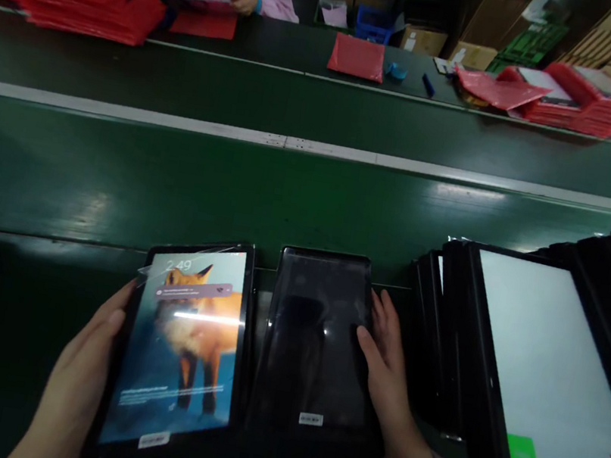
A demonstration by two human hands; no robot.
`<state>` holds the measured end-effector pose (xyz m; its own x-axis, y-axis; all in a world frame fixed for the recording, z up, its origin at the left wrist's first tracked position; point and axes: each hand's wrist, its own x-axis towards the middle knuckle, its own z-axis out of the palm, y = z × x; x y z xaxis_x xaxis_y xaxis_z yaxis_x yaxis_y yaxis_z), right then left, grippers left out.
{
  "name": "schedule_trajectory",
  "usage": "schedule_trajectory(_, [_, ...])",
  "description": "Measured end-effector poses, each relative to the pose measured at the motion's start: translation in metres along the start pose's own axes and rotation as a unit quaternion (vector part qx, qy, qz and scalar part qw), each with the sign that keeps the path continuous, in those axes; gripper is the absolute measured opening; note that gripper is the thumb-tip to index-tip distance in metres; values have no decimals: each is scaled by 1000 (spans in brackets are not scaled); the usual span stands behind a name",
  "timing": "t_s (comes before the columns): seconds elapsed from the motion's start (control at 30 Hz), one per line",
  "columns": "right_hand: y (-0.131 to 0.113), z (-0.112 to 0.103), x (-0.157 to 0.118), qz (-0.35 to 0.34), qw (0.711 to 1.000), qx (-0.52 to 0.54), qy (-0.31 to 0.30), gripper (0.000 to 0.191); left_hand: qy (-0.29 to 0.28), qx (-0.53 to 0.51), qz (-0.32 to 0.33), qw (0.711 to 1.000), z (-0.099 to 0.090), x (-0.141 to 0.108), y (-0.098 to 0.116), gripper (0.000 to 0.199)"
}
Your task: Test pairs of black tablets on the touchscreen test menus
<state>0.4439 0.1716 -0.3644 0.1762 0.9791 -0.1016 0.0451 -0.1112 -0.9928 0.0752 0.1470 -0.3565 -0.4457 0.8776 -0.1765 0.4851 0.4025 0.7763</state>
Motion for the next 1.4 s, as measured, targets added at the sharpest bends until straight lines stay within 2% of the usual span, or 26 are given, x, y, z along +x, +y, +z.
schedule_trajectory(0.03, [-1,0,5,2,1000,9,-7,75,15,-82,-34,996,6,2,12,66])
schedule_trajectory(0.1, [-3,-3,14,-1,1000,15,-10,73,4,-190,-68,979,16,8,32,70])
schedule_trajectory(0.23, [0,-11,25,-31,999,-23,11,64,-16,-268,-64,961,29,23,45,59])
schedule_trajectory(0.37, [3,-17,32,-52,996,-57,42,62,-41,-284,-39,957,37,38,42,55])
schedule_trajectory(0.47, [-3,-18,32,-64,992,-85,71,63,-79,-260,-7,962,41,48,39,63])
schedule_trajectory(0.53, [-14,-16,24,-114,976,-155,106,56,-86,-221,21,971,45,53,38,74])
schedule_trajectory(0.6, [-29,-15,12,-214,936,-256,112,33,-67,-201,34,977,49,60,41,78])
schedule_trajectory(0.63, [-37,-15,5,-265,913,-298,86,20,-51,-215,29,975,51,65,43,75])
schedule_trajectory(0.67, [-45,-14,-1,-303,893,-330,32,13,-34,-243,18,969,53,70,47,70])
schedule_trajectory(0.7, [-53,-14,-7,-322,880,-348,-35,14,-18,-279,5,960,55,77,51,64])
schedule_trajectory(0.77, [-64,-12,-14,-313,860,-374,-147,20,8,-346,-8,938,58,91,61,52])
schedule_trajectory(0.8, [-68,-11,-15,-296,855,-390,-174,22,14,-367,-4,930,59,97,64,47])
schedule_trajectory(0.87, [-72,-10,-13,-266,856,-416,-155,26,17,-399,12,917,59,101,70,44])
schedule_trajectory(0.97, [-72,-11,-9,-254,858,-441,-73,34,5,-420,16,908,55,87,67,45])
schedule_trajectory(1.03, [-73,-14,-10,-255,858,-442,-52,36,-11,-413,3,910,47,67,57,48])
schedule_trajectory(1.2, [-77,-26,-28,-253,860,-425,-129,37,-61,-298,-85,949,13,17,6,62])
schedule_trajectory(1.23, [-78,-28,-32,-256,857,-425,-139,37,-92,-271,-93,954,6,11,-4,64])
schedule_trajectory(1.33, [-80,-33,-45,-269,846,-430,-166,40,-176,-192,-71,963,-7,3,-23,71])
schedule_trajectory(1.4, [-81,-34,-53,-277,836,-434,-188,42,-189,-136,-42,972,-8,1,-23,77])
